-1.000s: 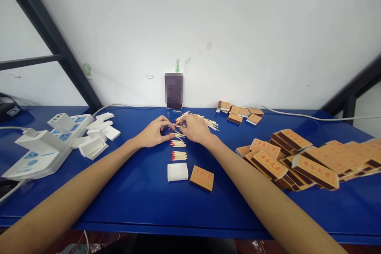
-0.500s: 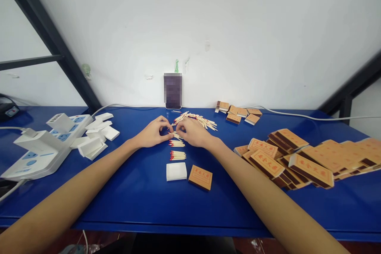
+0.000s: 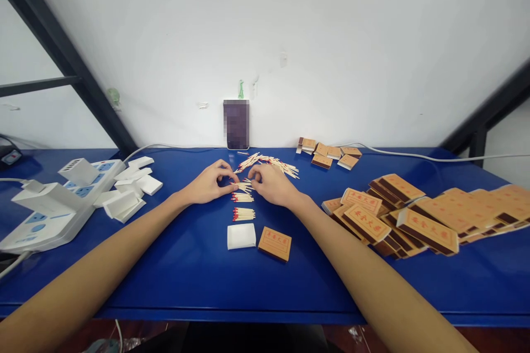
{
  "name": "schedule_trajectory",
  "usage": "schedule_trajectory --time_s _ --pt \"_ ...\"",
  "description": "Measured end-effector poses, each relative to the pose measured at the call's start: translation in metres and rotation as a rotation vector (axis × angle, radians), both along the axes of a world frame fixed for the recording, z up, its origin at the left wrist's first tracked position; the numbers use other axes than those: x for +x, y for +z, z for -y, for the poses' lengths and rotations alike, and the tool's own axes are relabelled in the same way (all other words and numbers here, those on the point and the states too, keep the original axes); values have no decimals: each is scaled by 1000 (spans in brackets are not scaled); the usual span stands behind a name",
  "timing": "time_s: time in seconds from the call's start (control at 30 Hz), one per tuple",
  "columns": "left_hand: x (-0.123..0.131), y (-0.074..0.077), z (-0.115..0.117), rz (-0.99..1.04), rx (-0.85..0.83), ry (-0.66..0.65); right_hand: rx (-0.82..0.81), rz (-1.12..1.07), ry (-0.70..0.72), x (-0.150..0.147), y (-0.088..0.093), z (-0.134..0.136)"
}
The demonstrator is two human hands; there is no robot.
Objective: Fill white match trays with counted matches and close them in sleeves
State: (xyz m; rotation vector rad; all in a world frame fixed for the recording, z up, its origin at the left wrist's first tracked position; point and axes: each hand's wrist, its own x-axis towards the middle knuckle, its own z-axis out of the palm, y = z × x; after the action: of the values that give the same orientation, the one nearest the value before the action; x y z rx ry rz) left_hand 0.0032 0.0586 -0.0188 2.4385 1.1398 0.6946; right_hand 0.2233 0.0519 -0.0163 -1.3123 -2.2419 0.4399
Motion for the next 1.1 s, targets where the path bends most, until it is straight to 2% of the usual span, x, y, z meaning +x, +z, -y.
schedule_trajectory --time_s 0.33,0.53,0.77,0.93,1.1 --pt "-1 1 0 7 -3 -13 25 -6 -56 -1 -2 -3" --pt "-1 5 2 13 -18 -29 123 84 -94 0 -3 -3" --pt "1 11 9 -36 -3 -93 186 148 -71 2 -8 -3" --pt "7 13 17 -100 30 -93 199 137 -56 2 -9 -1" --pt "12 16 23 -86 24 -160 189 117 -45 2 -12 -1"
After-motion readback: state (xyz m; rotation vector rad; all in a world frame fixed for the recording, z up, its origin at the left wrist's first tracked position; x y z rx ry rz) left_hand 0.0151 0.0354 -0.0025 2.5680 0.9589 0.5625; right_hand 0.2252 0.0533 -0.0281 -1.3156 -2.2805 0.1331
